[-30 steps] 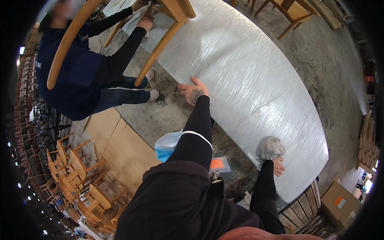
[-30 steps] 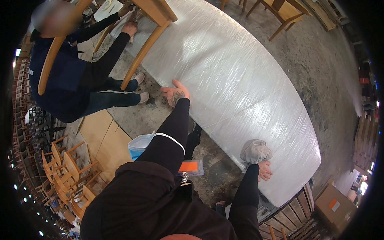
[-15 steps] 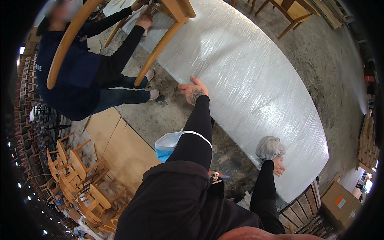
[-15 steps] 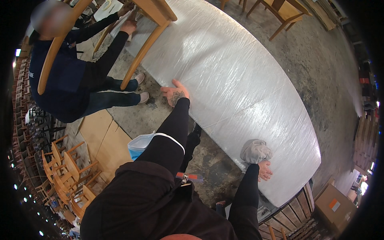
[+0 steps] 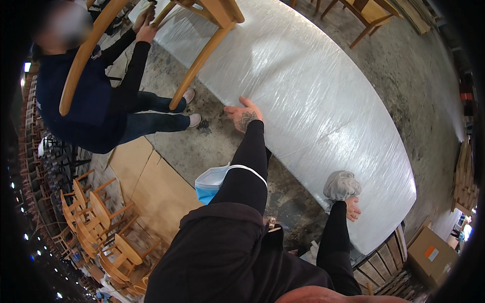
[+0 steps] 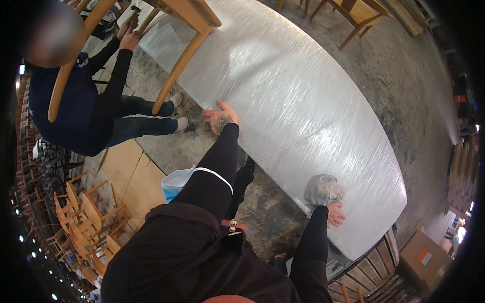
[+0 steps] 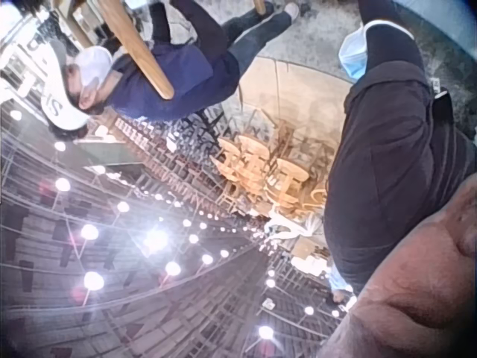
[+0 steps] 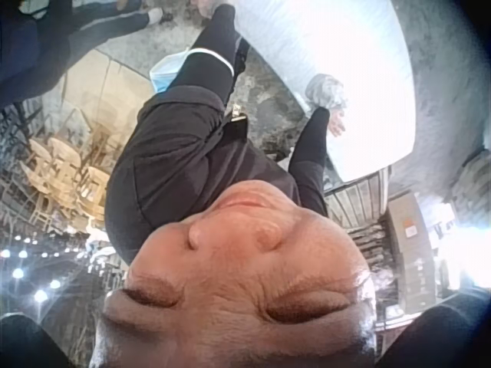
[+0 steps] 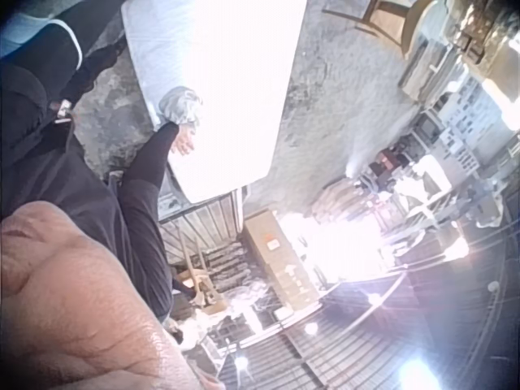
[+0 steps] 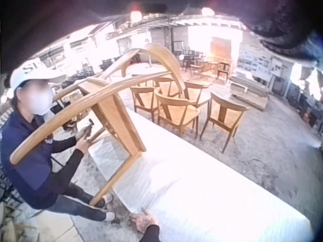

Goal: The person picks up a wooden chair, wipes its underside and legs with a cloth, and places it back down. The person repeats this process with another chair, wiping the seat and legs before setting it down.

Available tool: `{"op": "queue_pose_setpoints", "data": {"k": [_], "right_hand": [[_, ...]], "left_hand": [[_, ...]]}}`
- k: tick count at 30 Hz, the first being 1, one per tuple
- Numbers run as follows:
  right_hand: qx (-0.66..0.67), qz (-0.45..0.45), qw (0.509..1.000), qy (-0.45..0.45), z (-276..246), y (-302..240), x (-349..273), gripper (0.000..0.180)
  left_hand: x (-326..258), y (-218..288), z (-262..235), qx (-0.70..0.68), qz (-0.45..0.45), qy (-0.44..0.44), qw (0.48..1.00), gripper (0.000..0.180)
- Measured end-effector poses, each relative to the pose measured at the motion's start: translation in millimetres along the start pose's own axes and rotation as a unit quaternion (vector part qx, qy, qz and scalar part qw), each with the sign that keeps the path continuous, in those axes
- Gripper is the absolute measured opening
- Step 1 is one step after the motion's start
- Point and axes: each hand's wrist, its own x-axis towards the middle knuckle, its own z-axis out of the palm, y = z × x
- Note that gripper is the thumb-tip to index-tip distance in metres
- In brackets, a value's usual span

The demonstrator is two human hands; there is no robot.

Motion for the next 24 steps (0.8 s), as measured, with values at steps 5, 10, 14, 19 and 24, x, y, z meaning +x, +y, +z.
{"op": "queue_pose_setpoints", "data": {"k": [5, 10, 14, 19, 24], "right_hand": [[0.013, -0.005, 1.0, 0.008, -1, 0, 0, 0.076], [0.009, -0.014, 1.0, -0.011, -1, 0, -1, 0.075], [0.006, 0.0, 0.999, 0.031, 4, 0, -1, 0.072], [-0.034, 0.004, 0.999, 0.027, 12, 0, 3, 0.068], [-0.034, 0.005, 0.999, 0.036, 0, -1, -1, 0.073]], "left_hand": [[0, -1, 3, 0.008, -0.006, -0.015, 1.0, 0.077], [0, -2, 4, 0.006, 0.003, 0.015, 1.0, 0.077], [-1, -1, 2, -0.002, -0.007, -0.01, 1.0, 0.076], [-2, 1, 1, -0.009, -0.001, 0.022, 1.0, 0.076], [1, -1, 4, -0.001, -0.029, -0.026, 0.999, 0.076]]}}
